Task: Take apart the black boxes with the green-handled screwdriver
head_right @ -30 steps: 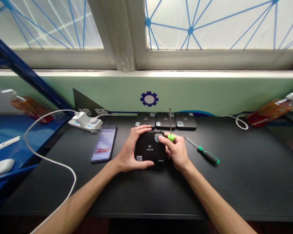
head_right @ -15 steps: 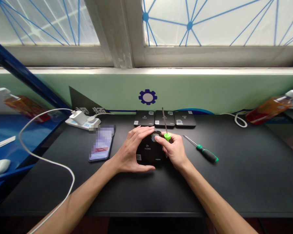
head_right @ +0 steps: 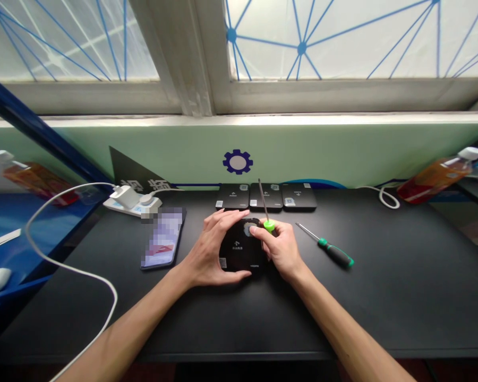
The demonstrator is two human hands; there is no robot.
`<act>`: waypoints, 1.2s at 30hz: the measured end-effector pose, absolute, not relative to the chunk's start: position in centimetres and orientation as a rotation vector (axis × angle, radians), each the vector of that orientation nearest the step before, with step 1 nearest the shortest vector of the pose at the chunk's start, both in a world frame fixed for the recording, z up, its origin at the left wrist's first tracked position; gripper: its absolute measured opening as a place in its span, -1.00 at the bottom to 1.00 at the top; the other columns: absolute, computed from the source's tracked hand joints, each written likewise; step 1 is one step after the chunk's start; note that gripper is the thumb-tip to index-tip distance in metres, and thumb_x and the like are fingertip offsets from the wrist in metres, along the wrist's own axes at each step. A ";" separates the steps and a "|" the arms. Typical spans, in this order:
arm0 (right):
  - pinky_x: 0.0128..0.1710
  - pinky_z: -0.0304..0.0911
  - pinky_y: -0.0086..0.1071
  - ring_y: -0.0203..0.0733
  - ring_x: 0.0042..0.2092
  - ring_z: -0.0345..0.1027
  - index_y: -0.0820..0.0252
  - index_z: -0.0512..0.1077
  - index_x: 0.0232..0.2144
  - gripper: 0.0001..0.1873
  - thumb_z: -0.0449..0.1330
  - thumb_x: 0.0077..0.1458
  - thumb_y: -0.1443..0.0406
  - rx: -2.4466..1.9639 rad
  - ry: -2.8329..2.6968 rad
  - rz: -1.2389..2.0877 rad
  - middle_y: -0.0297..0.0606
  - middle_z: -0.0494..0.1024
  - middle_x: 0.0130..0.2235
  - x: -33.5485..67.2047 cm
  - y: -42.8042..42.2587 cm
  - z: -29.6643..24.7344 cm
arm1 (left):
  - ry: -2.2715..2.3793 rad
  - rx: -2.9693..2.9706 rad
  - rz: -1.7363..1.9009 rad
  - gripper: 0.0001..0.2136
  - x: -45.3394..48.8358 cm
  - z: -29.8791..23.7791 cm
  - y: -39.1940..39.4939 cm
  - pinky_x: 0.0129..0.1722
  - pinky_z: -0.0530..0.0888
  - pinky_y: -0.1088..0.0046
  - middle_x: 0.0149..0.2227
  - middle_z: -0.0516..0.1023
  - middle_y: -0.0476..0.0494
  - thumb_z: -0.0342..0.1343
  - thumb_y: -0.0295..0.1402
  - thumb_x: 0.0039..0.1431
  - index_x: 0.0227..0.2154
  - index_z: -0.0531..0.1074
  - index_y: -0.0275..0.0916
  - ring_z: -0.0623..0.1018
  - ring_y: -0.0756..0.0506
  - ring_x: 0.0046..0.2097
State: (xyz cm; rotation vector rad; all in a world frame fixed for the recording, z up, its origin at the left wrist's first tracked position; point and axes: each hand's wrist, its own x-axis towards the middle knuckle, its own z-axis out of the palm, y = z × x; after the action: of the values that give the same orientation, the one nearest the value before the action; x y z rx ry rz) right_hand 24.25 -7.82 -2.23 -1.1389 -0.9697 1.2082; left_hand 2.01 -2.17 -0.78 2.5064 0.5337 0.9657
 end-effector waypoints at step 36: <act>-0.54 -0.02 -0.39 -0.36 -0.62 0.03 0.17 0.48 -0.52 -0.54 0.45 0.29 0.05 -1.047 -1.040 1.401 -0.47 0.31 -0.70 23.9 -8.0 -2.6 | 0.461 1.031 0.834 -0.37 2.8 -0.8 -2.5 0.25 0.49 0.16 0.19 0.70 -0.33 0.10 0.20 0.46 0.21 0.65 -0.23 0.64 -0.36 0.22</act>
State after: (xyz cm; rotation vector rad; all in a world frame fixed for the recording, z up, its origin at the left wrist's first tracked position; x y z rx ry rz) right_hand 23.91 -7.97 -2.61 -1.0470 -1.0403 1.4006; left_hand 2.82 -2.47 -0.80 1.0308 0.4610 0.8342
